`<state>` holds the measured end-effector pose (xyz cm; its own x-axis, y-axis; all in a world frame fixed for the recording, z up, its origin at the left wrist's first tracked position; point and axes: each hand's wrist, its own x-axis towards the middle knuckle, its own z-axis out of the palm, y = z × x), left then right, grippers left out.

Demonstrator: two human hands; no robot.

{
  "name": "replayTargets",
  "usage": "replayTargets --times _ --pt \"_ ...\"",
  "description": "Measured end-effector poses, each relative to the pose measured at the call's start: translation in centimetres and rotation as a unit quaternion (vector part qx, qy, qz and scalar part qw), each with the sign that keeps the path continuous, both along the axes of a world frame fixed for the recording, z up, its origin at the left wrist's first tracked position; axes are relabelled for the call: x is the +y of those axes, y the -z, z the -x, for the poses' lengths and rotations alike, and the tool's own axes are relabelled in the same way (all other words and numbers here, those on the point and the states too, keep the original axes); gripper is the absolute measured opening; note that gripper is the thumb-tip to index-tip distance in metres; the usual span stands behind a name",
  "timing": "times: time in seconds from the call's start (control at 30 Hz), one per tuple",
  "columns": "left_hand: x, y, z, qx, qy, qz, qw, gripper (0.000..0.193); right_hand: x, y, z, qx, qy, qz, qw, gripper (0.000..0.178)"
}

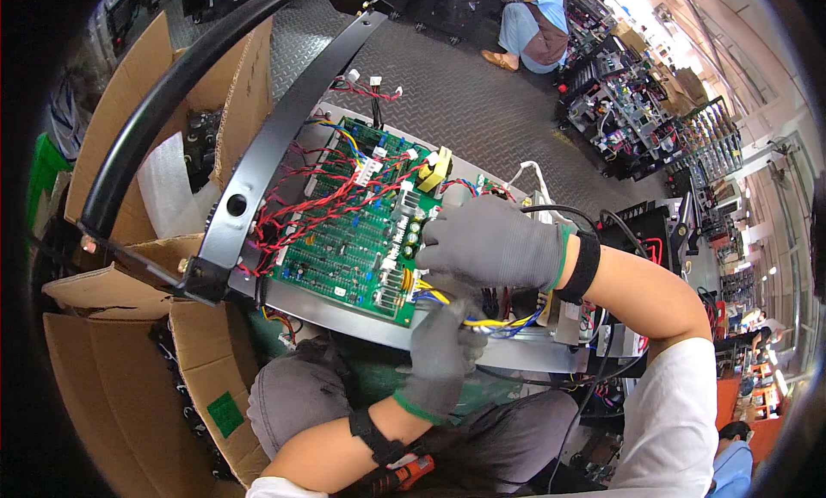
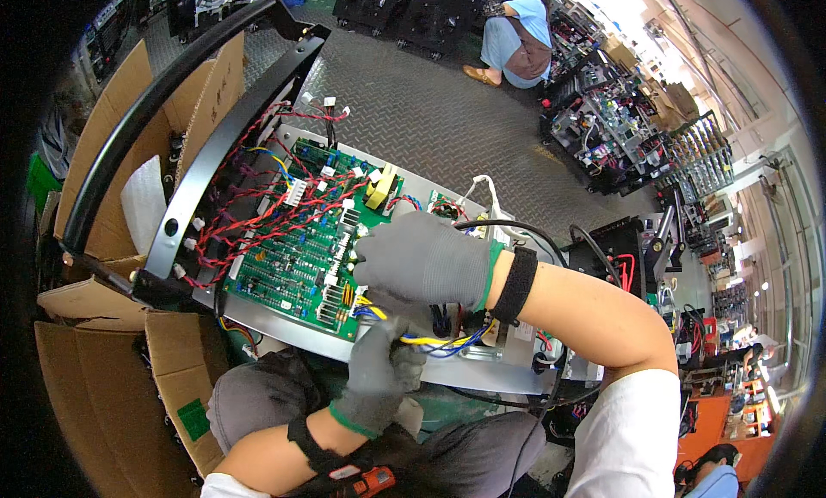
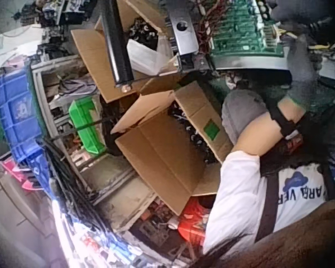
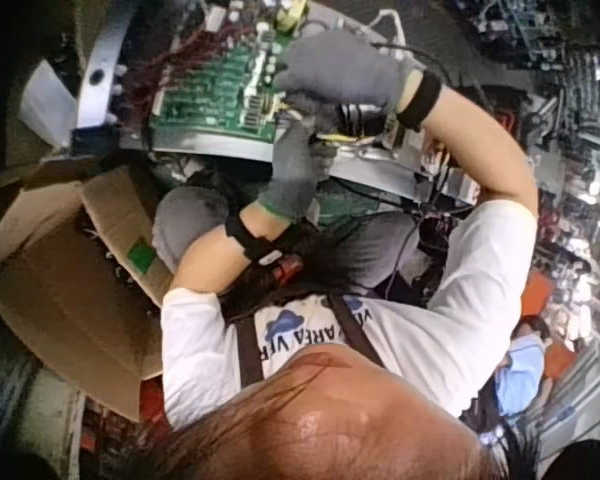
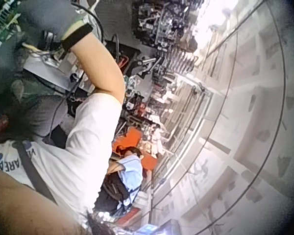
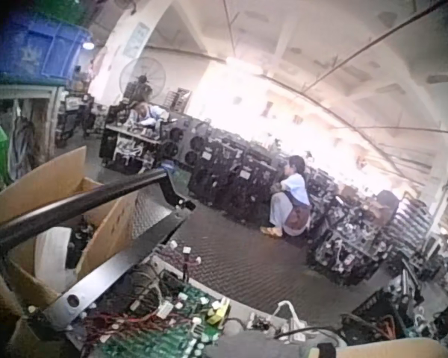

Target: Installing and connecting wiring to circuit boards within industrial inverter units.

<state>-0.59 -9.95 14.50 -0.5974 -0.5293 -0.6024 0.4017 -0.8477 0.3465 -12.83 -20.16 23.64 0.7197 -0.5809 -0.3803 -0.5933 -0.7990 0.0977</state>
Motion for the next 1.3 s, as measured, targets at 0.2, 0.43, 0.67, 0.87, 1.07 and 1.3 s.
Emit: replayTargets --times 0.2,0.43,0.67,0.87,1.07,1.3 --pt "1.1 -0.2 -0.3 -0.105 -0.043 0.102 0.988 0.027 -0.4 1.0 0.2 0.009 -0.067 0.026 0.997 0.013" --pt "0.4 -0.8 -0.4 -0.123 0.008 0.068 0.99 0.029 -0.3 1.1 -0.7 0.017 -0.1 -0.005 0.995 0.013" --pt "0.8 -0.1 -0.5 -0.105 -0.001 0.136 0.985 0.03 -1.0 1.5 -1.5 0.095 -0.119 -0.071 0.986 0.01" --pt "0.8 -0.5 -0.2 -0.115 -0.012 0.051 0.992 0.028 -1.6 -0.3 -2.1 0.087 -0.088 -0.042 0.991 0.009" --pt "1.0 -0.1 0.6 -0.137 -0.035 0.072 0.987 0.024 -1.3 -1.3 -3.4 0.054 -0.126 -0.022 0.99 0.022" --pt "1.2 0.0 0.6 -0.134 -0.02 0.078 0.988 0.028 0.2 -1.8 -2.9 0.024 -0.003 0.007 1.0 0.01"
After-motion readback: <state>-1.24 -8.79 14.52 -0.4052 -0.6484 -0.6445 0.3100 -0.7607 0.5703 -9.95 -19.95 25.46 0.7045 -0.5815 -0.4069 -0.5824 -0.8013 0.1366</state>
